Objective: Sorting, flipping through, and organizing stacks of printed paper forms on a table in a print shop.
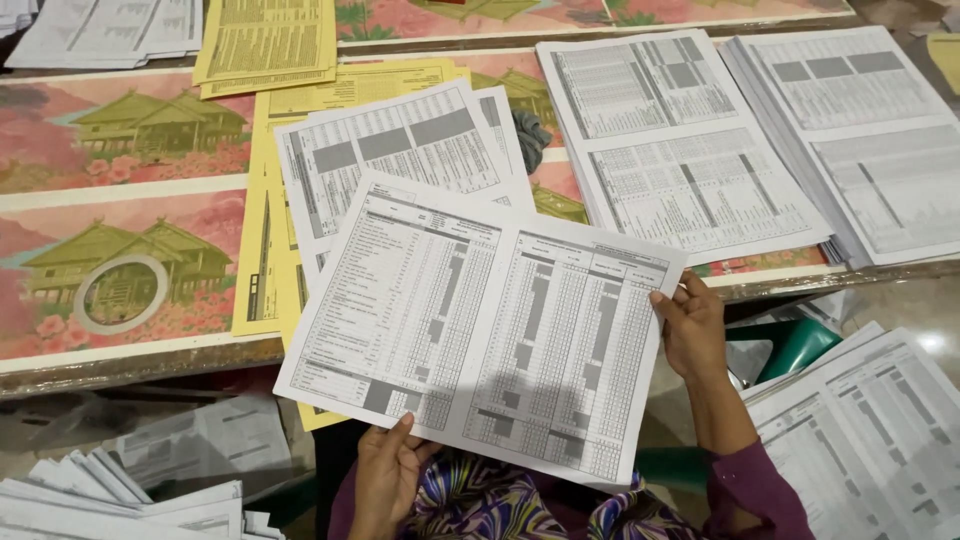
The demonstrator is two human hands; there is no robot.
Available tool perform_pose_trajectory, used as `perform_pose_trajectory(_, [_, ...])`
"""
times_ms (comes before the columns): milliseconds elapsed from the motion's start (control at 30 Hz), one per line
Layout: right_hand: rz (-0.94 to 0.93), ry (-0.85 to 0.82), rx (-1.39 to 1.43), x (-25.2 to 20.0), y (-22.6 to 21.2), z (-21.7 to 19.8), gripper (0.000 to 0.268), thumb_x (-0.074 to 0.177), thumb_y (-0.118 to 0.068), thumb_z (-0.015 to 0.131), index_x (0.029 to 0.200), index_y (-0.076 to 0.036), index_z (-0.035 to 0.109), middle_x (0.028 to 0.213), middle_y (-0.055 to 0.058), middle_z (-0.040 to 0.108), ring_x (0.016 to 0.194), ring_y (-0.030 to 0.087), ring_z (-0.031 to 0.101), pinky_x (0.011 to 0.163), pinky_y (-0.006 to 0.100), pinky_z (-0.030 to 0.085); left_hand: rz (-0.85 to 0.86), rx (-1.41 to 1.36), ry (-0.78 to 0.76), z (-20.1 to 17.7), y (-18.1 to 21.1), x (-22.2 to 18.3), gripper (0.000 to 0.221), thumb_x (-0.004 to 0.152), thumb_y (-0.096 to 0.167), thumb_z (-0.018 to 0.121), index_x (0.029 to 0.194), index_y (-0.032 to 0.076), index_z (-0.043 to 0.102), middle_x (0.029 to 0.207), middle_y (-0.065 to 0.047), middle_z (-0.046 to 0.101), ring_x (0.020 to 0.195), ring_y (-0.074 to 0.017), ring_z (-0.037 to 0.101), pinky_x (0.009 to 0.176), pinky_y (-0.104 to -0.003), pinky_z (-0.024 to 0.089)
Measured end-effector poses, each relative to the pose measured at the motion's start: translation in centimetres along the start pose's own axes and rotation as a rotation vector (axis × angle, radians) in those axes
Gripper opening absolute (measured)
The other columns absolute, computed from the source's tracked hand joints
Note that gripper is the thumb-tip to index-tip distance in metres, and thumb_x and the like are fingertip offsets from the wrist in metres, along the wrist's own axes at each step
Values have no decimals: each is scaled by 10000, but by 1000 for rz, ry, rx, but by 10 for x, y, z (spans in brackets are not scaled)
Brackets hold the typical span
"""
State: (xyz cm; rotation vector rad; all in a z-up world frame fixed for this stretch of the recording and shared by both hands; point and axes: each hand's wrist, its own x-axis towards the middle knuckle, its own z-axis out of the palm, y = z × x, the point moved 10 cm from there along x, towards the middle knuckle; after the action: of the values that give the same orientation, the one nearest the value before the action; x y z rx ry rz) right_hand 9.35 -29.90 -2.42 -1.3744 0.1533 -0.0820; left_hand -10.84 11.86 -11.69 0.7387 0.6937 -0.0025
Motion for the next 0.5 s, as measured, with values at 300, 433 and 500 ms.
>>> perform_pose_trajectory(300, [9, 98, 9, -1, 3, -8, 367, 940, 4, 689, 1296, -62, 632, 1212, 123, 731, 1086, 200, 699, 968, 337, 605, 55, 65, -91, 8, -6, 4, 203, 973, 81, 666, 1123, -45, 722, 983, -230, 766, 837, -287, 733, 766, -497, 677])
perform_pose_trajectory(433, [-8, 75, 23, -1, 5, -8, 298, 955, -19, 700, 1233, -55, 600, 1171, 120, 737, 1055, 200, 714, 927, 339, 625, 46, 95, -108, 25, 4, -11, 356, 948, 107, 661, 1294, 24, 664, 1191, -231, 764, 1057, -361, 740, 782, -514, 659])
perform_pose_trajectory(500, [-2, 136, 33, -1, 4, -13, 202, 962, -11, 716, 1108, -101, 608, 1101, 97, 759, 974, 170, 730, 852, 310, 636, 147, 105, -190, 33, 10, -13, 316, 992, 72, 629, 1303, 59, 682, 1146, -142, 757, 1002, -298, 732, 669, -432, 661])
